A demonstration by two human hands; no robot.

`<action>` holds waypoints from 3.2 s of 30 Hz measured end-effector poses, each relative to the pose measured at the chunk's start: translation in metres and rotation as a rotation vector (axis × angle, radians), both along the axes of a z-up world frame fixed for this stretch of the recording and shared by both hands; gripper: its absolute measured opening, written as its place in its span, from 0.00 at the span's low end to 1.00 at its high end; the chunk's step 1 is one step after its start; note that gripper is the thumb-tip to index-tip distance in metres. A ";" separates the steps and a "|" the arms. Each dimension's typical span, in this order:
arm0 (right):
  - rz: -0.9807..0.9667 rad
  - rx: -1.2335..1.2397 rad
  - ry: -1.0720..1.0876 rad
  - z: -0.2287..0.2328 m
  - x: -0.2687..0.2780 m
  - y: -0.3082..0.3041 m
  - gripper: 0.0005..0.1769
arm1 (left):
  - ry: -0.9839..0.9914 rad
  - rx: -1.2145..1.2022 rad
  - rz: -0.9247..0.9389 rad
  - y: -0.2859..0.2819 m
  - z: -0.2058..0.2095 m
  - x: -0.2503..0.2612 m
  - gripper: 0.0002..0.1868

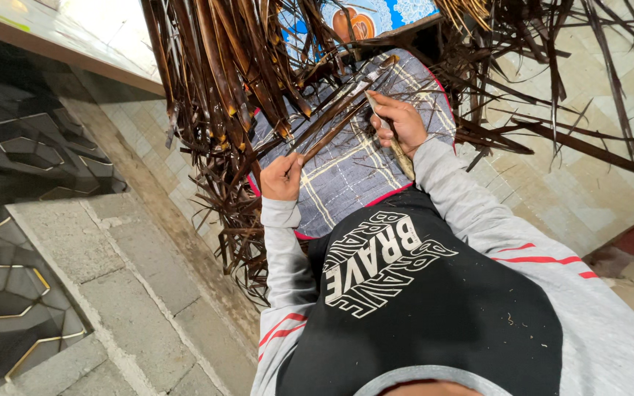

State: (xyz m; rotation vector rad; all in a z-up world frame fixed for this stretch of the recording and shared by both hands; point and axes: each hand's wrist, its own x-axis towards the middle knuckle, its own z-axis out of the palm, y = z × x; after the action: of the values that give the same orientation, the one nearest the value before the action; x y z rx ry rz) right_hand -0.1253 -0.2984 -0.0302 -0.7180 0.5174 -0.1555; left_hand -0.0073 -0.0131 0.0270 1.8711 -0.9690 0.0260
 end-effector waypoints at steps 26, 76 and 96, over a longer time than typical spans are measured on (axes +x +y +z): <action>-0.552 0.331 -0.045 -0.027 -0.048 -0.095 0.10 | -0.004 -0.079 0.194 -0.021 0.003 0.021 0.04; -0.412 -0.055 -0.019 0.014 -0.034 -0.063 0.13 | -0.227 0.141 0.159 -0.023 -0.045 0.012 0.05; 0.040 0.068 -0.037 0.001 -0.011 0.011 0.22 | -0.320 -0.109 0.466 -0.074 -0.021 -0.008 0.16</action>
State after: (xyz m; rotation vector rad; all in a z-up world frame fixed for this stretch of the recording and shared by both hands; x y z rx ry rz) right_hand -0.1366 -0.2875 -0.0293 -0.6571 0.4704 -0.1136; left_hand -0.0153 -0.0873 0.0058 1.9872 -0.7009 0.6600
